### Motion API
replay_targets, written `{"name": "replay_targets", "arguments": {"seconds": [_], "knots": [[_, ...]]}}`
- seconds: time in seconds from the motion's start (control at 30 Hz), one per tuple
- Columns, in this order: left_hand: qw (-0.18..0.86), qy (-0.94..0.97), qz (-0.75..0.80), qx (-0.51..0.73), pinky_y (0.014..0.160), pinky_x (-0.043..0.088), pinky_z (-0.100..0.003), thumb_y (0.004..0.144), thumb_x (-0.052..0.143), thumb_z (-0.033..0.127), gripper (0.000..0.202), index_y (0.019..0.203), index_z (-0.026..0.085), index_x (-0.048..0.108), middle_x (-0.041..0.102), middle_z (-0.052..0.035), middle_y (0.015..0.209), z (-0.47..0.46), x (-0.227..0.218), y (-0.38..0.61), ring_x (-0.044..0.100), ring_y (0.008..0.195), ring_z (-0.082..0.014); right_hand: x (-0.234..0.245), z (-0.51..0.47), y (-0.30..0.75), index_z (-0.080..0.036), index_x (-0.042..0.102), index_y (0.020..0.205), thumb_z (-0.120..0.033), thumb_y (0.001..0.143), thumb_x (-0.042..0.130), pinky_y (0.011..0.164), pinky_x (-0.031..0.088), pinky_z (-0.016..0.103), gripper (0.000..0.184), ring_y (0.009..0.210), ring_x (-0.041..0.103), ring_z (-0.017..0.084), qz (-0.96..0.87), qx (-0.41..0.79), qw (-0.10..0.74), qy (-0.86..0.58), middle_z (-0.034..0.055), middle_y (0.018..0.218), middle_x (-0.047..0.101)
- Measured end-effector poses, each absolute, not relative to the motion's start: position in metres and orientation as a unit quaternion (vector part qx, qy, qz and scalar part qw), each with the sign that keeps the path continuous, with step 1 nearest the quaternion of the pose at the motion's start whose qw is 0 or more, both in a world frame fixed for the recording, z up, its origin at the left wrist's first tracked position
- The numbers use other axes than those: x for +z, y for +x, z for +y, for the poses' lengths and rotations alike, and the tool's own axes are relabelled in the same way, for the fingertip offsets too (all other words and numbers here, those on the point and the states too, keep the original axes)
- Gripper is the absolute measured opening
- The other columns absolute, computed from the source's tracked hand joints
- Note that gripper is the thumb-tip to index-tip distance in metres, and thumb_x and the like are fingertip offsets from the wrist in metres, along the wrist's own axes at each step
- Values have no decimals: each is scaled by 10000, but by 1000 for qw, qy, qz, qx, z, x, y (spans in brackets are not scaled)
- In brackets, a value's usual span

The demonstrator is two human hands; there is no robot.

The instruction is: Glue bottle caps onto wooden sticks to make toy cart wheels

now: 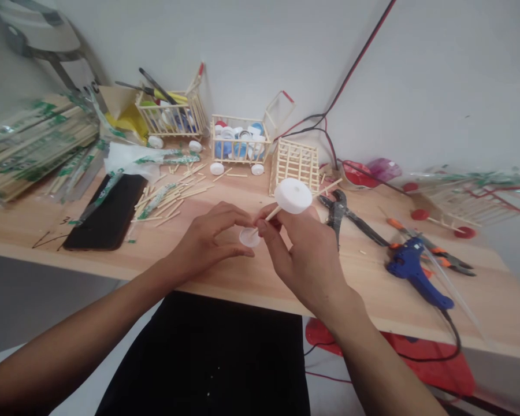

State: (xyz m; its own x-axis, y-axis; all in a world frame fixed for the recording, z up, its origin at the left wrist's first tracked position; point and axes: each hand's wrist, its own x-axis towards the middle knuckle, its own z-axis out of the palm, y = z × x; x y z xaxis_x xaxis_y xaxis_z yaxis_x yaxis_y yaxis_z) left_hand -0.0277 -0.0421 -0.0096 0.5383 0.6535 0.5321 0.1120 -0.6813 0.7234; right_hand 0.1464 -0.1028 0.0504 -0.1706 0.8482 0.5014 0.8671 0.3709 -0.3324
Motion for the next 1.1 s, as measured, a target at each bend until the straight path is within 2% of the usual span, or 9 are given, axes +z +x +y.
{"name": "replay_targets", "arguments": {"seconds": [0.3,0.47,0.7,0.9,1.1], "knots": [[310,815,243,425,914,457,-351,725,773,330,333,997,172,666,662,-77,1057,-41,-9,-30,574,1031,-204,49,-97,145,-221,611,867,-256,909,531,676,469,310,97,742,617,168,-771,-5,316,-554,26,840,709],[322,806,283,409,868,464,-340,733,769,334,298,980,192,682,662,-51,975,-39,-8,-30,576,962,-197,46,-89,145,-225,603,854,-260,906,529,697,468,334,97,789,619,187,-771,7,320,-551,40,903,713],[331,784,325,413,884,465,-369,744,761,304,268,982,205,687,698,-42,974,-37,-9,-30,592,962,-200,42,-74,146,-225,605,829,-244,893,533,693,467,335,98,750,627,188,-776,20,326,-540,35,849,713],[339,765,323,442,973,444,-400,711,789,316,324,996,200,690,673,-65,1086,-35,-9,-32,576,1073,-215,45,-67,143,-224,619,850,-252,894,537,651,447,305,98,700,617,173,-778,14,325,-537,15,766,697],[372,751,327,436,966,457,-393,704,793,323,321,986,208,691,685,-49,1078,-30,3,-33,599,1057,-209,51,-61,144,-213,622,839,-261,895,540,640,440,289,110,694,620,160,-785,6,340,-518,19,776,694]]}}
